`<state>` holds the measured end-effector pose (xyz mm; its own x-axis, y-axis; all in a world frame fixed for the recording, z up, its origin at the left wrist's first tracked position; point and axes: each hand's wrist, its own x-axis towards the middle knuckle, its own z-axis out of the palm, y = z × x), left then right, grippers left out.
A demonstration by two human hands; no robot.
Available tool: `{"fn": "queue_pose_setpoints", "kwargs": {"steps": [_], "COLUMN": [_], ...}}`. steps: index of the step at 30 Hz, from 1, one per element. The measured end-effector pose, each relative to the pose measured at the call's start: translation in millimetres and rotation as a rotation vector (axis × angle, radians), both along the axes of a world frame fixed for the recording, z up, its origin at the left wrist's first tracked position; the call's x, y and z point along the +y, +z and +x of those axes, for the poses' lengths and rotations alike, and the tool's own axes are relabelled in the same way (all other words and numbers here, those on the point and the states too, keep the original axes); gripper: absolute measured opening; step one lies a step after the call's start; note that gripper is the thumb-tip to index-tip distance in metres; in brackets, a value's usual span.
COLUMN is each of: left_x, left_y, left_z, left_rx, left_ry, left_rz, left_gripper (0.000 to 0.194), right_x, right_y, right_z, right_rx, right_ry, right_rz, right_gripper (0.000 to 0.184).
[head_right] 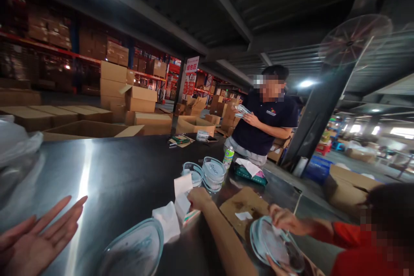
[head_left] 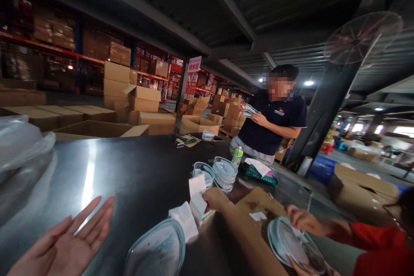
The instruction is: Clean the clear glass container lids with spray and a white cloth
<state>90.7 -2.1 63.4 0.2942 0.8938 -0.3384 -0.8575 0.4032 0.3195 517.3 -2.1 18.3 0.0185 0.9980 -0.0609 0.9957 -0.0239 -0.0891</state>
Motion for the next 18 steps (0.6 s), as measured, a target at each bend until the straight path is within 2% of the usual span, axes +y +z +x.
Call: {"fn": "queue_pose_setpoints", "kwargs": {"steps": [5, 9, 13, 16, 18], "left_x": [1, -2, -14, -21, -21], "left_y": [-2.8, 3.2, 27.9, 43.9, 45.7], "left_z": [-4, -3, 6, 12, 15], "left_rx": [0.031, 0.019, 0.130, 0.156, 0.149], "left_ry": [-0.039, -0.023, 0.075, 0.114, 0.115], "left_rz": [0.039, 0.016, -0.004, -0.031, -0.020], "left_gripper": [0.068, 0.063, 0.052, 0.048, 0.047], "right_x": [-3, -14, -28, -39, -44], "right_y": [3.0, 6.7, 13.5, 17.0, 18.0], "right_z": [4, 6, 14, 13, 1], "right_rx": [-0.005, 0.087, 0.312, 0.545, 0.706], "right_ry": [0.047, 0.092, 0.041, -0.115, -0.227], "right_rz": [-0.061, 0.004, 0.221, 0.475, 0.637], "right_gripper": [0.032, 0.032, 0.029, 0.029, 0.030]}}
